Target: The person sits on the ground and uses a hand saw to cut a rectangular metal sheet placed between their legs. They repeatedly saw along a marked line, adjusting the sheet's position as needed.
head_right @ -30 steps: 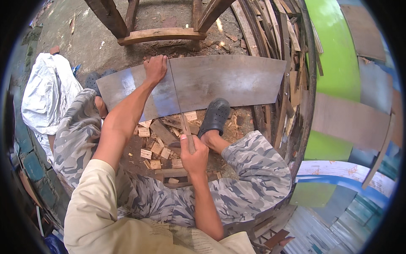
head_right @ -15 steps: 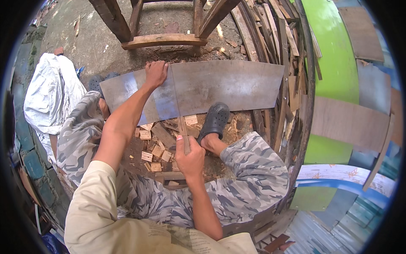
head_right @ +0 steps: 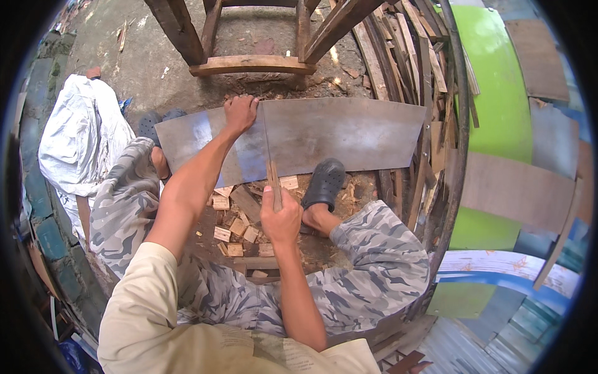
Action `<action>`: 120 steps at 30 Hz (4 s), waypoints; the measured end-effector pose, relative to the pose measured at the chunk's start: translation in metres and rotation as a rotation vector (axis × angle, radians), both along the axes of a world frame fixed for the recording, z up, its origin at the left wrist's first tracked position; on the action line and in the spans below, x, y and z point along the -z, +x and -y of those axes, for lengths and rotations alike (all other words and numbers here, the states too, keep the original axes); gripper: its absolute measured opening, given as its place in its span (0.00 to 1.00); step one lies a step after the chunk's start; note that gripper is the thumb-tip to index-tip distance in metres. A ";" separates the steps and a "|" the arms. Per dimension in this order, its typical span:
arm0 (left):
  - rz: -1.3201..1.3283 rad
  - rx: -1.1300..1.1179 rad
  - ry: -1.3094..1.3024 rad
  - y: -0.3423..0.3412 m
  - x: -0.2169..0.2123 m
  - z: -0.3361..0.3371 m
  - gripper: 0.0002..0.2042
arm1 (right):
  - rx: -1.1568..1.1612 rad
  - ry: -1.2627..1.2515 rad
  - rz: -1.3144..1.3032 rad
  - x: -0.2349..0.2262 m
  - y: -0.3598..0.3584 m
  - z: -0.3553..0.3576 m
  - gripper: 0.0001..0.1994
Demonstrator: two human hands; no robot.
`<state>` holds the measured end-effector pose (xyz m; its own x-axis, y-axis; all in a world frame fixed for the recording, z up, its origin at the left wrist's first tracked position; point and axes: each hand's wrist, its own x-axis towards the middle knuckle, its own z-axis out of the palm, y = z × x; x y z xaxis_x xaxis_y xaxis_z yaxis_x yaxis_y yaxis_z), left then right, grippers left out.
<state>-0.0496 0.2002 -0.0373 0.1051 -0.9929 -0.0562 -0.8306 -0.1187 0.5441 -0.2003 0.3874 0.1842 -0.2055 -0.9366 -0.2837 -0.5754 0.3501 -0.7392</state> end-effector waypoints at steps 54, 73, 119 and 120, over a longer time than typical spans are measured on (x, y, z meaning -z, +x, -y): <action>0.009 0.058 0.117 0.001 -0.015 0.005 0.18 | -0.029 -0.120 -0.020 -0.038 -0.030 -0.062 0.14; -0.001 0.060 0.136 0.002 -0.021 0.004 0.19 | 0.043 -0.085 0.029 -0.037 -0.020 -0.063 0.18; 0.039 0.047 -0.091 -0.006 -0.009 0.000 0.17 | 0.087 -0.036 0.102 0.012 -0.022 -0.005 0.20; 0.015 0.056 -0.058 -0.005 -0.007 -0.006 0.17 | 0.070 -0.057 0.090 0.010 -0.017 -0.005 0.20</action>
